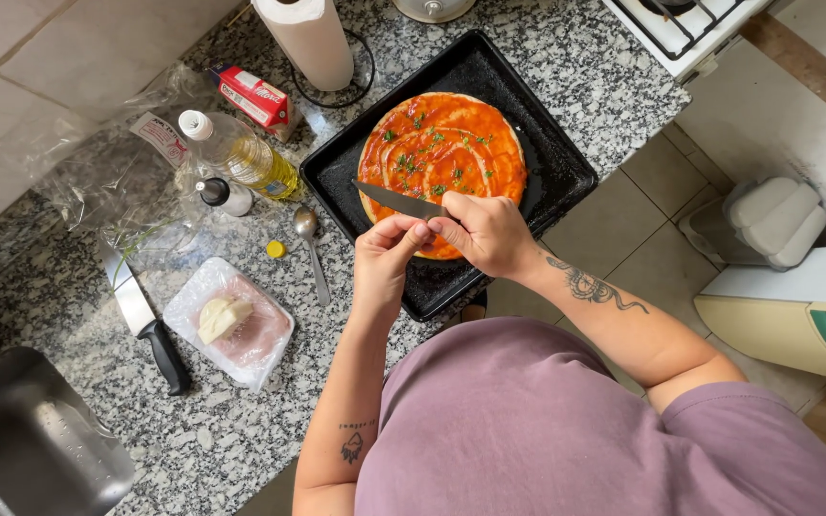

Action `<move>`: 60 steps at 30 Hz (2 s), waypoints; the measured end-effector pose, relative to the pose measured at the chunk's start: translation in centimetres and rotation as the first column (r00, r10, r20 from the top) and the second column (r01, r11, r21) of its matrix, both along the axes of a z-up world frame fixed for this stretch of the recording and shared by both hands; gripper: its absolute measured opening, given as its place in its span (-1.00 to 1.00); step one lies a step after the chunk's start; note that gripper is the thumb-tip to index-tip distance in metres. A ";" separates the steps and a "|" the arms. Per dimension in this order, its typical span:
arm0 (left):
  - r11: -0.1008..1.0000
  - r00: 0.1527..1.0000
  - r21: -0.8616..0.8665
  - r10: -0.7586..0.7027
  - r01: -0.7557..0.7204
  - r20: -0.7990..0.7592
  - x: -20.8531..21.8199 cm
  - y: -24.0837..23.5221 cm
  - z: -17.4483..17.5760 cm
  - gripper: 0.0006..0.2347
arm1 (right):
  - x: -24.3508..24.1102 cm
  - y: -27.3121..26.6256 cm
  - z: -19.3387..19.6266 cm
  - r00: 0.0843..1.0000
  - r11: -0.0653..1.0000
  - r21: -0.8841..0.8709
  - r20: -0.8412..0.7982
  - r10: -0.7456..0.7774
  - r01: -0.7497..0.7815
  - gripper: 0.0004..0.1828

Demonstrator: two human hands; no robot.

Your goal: The person scores the crust of a pizza on a baking sheet with a knife. They then unwrap a block of cheese, cut it into small pieces on a cutting board, and place the pieces on the board.

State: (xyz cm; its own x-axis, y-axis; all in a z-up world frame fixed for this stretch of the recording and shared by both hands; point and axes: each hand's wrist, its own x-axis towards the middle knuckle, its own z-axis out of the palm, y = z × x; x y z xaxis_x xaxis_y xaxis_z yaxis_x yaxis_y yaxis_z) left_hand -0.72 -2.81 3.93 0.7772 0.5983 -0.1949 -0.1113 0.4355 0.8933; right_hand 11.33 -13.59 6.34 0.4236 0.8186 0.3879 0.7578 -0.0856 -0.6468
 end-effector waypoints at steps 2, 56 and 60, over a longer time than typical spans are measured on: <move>1.000 1.000 -0.006 -0.002 0.002 -0.003 -0.1 0.1 -0.3 -0.90 | 0.0 0.1 -0.1 0.999 1.000 0.000 -0.031 0.005 -0.005 -0.59; 0.990 0.990 -0.063 0.123 -0.127 -0.068 -3.6 3.7 -1.7 -0.87 | 10.8 5.0 -0.5 0.980 0.902 -0.426 -0.135 -0.145 0.075 -0.84; 0.990 0.991 -0.074 0.114 -0.119 -0.065 -3.2 3.1 -1.4 -0.86 | 10.2 4.5 0.4 0.971 0.866 -0.499 -0.184 -0.150 0.039 -0.71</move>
State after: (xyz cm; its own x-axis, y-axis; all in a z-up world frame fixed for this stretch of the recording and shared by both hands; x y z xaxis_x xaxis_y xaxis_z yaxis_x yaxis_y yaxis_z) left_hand -3.93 0.30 2.50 0.6884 0.6653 -0.2890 -0.1121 0.4913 0.8637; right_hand 21.58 -9.09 6.78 0.5340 0.8307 -0.1576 0.5815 -0.4962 -0.6447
